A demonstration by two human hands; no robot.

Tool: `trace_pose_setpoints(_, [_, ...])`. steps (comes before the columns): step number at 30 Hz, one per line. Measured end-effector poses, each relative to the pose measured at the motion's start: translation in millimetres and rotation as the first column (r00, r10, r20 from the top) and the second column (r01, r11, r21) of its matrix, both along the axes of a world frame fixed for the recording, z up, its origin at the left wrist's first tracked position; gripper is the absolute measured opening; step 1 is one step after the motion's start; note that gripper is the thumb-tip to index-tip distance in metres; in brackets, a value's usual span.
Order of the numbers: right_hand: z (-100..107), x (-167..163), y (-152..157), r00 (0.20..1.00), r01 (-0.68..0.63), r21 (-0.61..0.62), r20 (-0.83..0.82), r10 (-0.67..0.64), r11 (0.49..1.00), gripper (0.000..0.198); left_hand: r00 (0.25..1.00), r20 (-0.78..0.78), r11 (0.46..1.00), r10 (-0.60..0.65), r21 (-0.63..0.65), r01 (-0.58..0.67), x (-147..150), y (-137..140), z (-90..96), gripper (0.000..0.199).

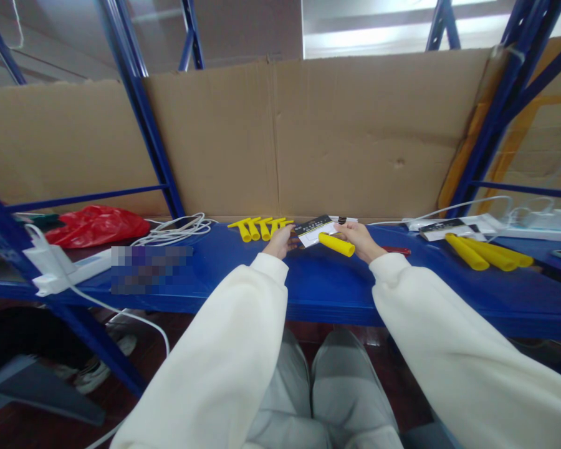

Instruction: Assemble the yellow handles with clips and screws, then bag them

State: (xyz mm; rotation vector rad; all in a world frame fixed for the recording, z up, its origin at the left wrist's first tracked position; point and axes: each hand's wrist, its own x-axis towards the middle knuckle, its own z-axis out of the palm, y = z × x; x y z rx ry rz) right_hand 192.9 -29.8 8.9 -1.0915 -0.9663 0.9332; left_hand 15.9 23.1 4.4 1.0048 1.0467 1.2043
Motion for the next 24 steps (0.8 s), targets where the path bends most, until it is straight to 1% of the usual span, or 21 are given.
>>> trace_pose_setpoints(3, [2, -2, -2, 1.0, 0.01, -0.025, -0.009, -0.01, 1.0, 0.036, 0.999, -0.042, 0.999, 0.014, 0.032, -0.012, 0, 2, -2.0, 0.011])
trace_pose_setpoints(7, [2, -3, -3, 1.0, 0.009, -0.044, -0.013, -0.01, 0.999, 0.03, 0.995, -0.089, 0.997, 0.052, 0.069, -0.046, 0, -1, -1.0, 0.02])
trace_pose_setpoints(11, [3, -4, -5, 0.999, 0.039, -0.067, -0.015, -0.04, 0.997, 0.032, 0.995, -0.104, 0.998, -0.008, 0.055, 0.014, -1, -6, 2.6, 0.013])
trace_pose_setpoints(15, [4, -4, -7, 1.0, 0.017, -0.103, -0.007, -0.018, 0.995, 0.031, 0.997, -0.076, 0.999, -0.028, 0.018, 0.029, -2, -9, 5.1, 0.022])
trace_pose_setpoints(18, [4, -3, -7, 1.0, 0.004, -0.117, -0.007, -0.005, 0.993, 0.029, 0.996, -0.092, 0.999, -0.019, 0.031, 0.022, -2, -9, 5.8, 0.027])
trace_pose_setpoints(21, [3, -2, -6, 1.0, 0.006, -0.119, -0.009, -0.008, 0.993, 0.027, 0.989, -0.148, 0.995, -0.022, 0.089, 0.036, -2, -10, 5.1, 0.023])
trace_pose_setpoints(24, [1, -1, -4, 1.0, 0.004, -0.122, 0.004, -0.004, 0.993, 0.026, 0.974, -0.217, 0.986, -0.059, 0.141, 0.091, -1, -8, 2.6, 0.014])
